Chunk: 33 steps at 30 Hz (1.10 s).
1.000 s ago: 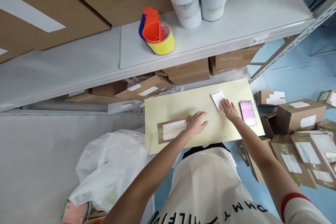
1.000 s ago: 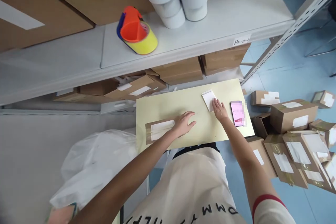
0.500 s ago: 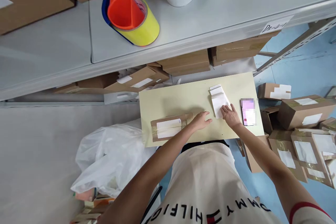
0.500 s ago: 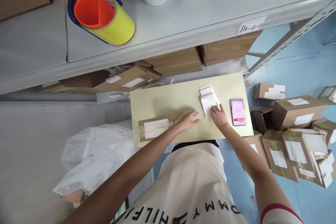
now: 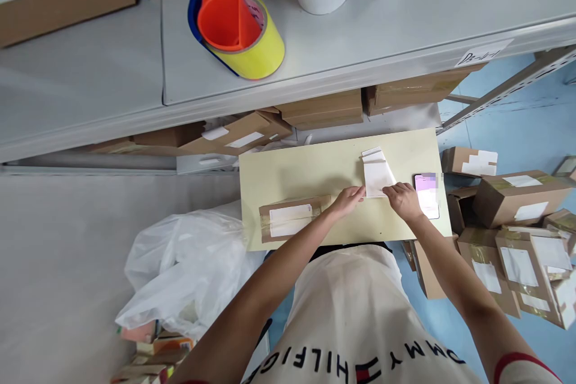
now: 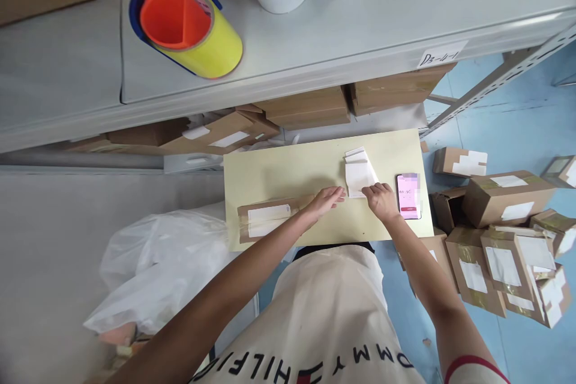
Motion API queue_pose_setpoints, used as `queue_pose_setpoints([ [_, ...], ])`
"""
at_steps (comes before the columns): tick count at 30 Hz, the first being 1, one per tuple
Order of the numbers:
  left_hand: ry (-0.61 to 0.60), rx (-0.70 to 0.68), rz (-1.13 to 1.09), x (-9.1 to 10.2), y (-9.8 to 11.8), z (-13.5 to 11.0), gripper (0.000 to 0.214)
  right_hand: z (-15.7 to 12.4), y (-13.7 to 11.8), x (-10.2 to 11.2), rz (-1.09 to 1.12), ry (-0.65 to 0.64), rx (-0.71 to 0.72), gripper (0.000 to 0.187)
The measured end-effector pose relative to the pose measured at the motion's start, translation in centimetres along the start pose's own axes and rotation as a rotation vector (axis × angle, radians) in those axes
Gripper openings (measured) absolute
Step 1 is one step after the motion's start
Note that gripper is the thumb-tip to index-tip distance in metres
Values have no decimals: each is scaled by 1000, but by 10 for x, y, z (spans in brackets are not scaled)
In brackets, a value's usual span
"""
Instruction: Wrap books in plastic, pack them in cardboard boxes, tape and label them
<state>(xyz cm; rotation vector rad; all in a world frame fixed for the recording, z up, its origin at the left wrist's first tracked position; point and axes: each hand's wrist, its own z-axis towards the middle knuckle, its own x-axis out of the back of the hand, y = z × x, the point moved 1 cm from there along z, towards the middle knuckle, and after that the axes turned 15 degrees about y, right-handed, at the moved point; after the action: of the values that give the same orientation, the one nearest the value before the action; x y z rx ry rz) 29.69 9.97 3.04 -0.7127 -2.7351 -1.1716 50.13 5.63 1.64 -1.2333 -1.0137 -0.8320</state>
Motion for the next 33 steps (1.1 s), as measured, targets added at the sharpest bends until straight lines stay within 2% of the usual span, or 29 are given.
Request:
queue_pose_setpoints([
  [3, -2, 131, -156, -5, 14, -6, 44, -4, -11, 5, 0, 59, 68, 32],
  [6, -6, 178, -217, -9, 23, -11, 30, -9, -21, 9, 24, 129, 131, 32],
  [8, 19, 132, -183, -8, 26, -11, 22, -12, -25, 11, 93, 208, 167, 28],
  [10, 61, 29, -91, -2, 26, -10, 18, -14, -26, 16, 211, 313, 178, 27],
  [13, 97, -124, 66, 15, 27, -8, 11, -9, -18, 25, 405, 448, 53, 50],
  [15, 105, -178, 103, 28, 30, -10, 13, -3, -10, 30, 520, 460, -88, 56],
  [17, 106, -170, 78, 38, 35, -14, 21, 4, -5, 32, 622, 419, -183, 61],
  [20, 74, -61, -18, 48, 44, -21, 29, 12, -5, 31, 701, 384, -200, 67],
  [22, -16, 35, -95, 51, 48, -24, 33, 16, -10, 30, 698, 410, -197, 62],
  [24, -108, 126, -159, 53, 50, -25, 36, 19, -17, 29, 685, 430, -247, 43],
  [26, -101, 175, -224, 56, 51, -23, 41, 23, -23, 29, 657, 423, -330, 26],
  [27, -31, 155, -254, 60, 51, -22, 45, 25, -25, 30, 633, 413, -363, 24],
  [29, 221, -32, -278, 68, 54, -22, 54, 29, -28, 30, 559, 391, -389, 25],
  [31, 498, -423, -183, 74, 62, -30, 59, 34, -31, 30, 447, 353, -370, 23],
  [32, 588, -655, -74, 73, 68, -37, 60, 37, -33, 29, 385, 324, -347, 21],
  [33, 617, -876, 70, 70, 75, -45, 62, 39, -36, 28, 323, 292, -317, 20],
])
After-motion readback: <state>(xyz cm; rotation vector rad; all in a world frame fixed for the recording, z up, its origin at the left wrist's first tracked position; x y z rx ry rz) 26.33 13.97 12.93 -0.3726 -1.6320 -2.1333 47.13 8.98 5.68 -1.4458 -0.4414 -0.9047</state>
